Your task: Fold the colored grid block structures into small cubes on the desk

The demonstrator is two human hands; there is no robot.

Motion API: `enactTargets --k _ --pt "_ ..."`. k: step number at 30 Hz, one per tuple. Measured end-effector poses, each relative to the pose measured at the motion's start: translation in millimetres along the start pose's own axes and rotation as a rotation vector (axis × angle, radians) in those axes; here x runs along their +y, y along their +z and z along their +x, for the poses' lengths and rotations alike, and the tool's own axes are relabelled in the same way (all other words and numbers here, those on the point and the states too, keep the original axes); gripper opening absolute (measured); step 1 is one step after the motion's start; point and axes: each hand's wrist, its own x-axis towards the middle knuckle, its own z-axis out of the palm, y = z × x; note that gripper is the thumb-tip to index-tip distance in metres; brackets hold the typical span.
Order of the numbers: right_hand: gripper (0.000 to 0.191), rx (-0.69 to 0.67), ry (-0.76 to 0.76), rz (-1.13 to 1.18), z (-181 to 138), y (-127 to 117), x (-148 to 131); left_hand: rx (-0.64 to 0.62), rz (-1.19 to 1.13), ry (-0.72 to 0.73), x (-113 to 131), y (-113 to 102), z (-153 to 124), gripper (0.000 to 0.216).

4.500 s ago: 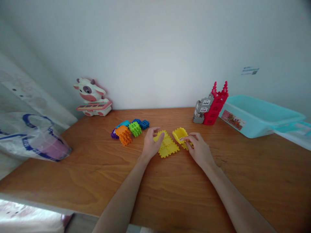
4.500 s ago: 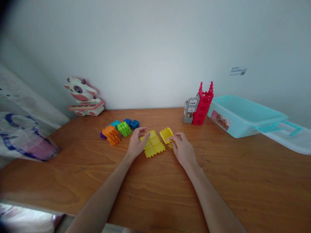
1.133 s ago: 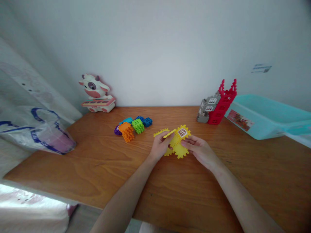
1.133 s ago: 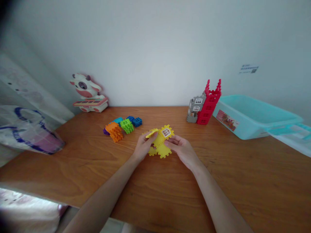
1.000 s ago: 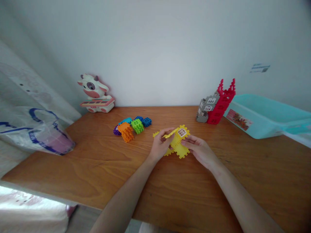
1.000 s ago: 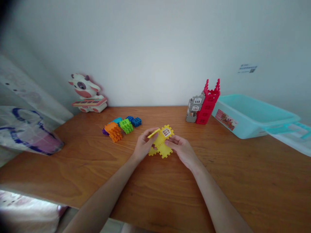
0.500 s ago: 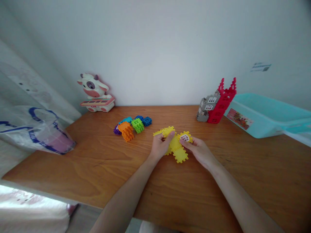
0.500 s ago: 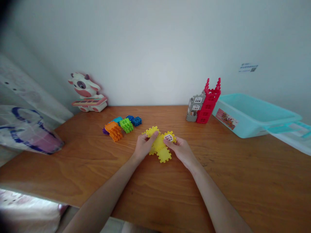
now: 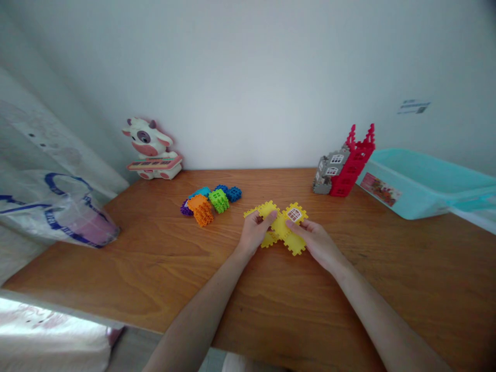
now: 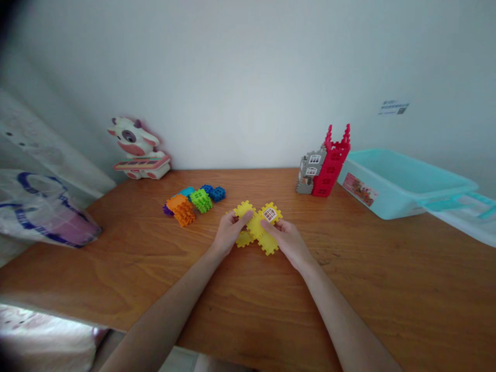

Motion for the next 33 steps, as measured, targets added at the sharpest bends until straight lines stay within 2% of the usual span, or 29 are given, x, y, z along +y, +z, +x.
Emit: enactTargets --k 4,9,11,13,15,18,20,22,27,29,33 --pt "0.038 0.091 -0.017 -0.09 -0.5 -0.4 4.1 -0.053 0.107 0.019 2.0 1.1 -1.7 0.038" --pt "0.042 0.218 -0.136 -0.113 1.7 2.1 7.4 -0.114 0.24 0.079 10.2 0.6 -4.4 0.035" --pt "0.044 0.265 -0.16 -0.027 3.5 2.2 4.8 -0.114 0.272 0.088 12.5 0.2 -5.1 0.036" --pt "0.046 0.378 -0.182 0.121 6.1 -3.1 -1.1 -0.121 0.301 0.09 12.7 -0.4 -5.2 0.036" --pt "0.047 0.511 -0.215 0.274 9.3 -14.8 -9.1 -0.123 0.303 0.081 10.7 -1.0 -4.4 0.036" --pt "0.044 0.586 -0.237 0.378 12.9 -35.5 -20.0 -0.055 0.23 0.031 6.2 -1.1 -1.9 0.035" --pt "0.04 0.562 -0.222 0.388 13.4 -42.3 -23.2 0.032 0.123 -0.011 4.0 -0.7 0.0 0.036" --pt "0.039 0.474 -0.209 0.345 12.3 -40.0 -22.4 0.098 -0.009 -0.04 3.0 -0.1 1.5 0.038" --pt "0.037 0.086 -0.169 0.13 7.8 -17.5 -9.3 0.101 -0.23 -0.065 1.3 1.1 1.7 0.042" --pt "0.035 0.049 -0.177 0.067 7.0 -13.8 -3.7 0.071 -0.231 -0.055 -0.3 1.5 0.6 0.042" --pt "0.037 0.101 -0.205 -0.047 6.5 -15.9 0.6 0.026 -0.162 -0.046 -1.7 2.3 -1.9 0.042"
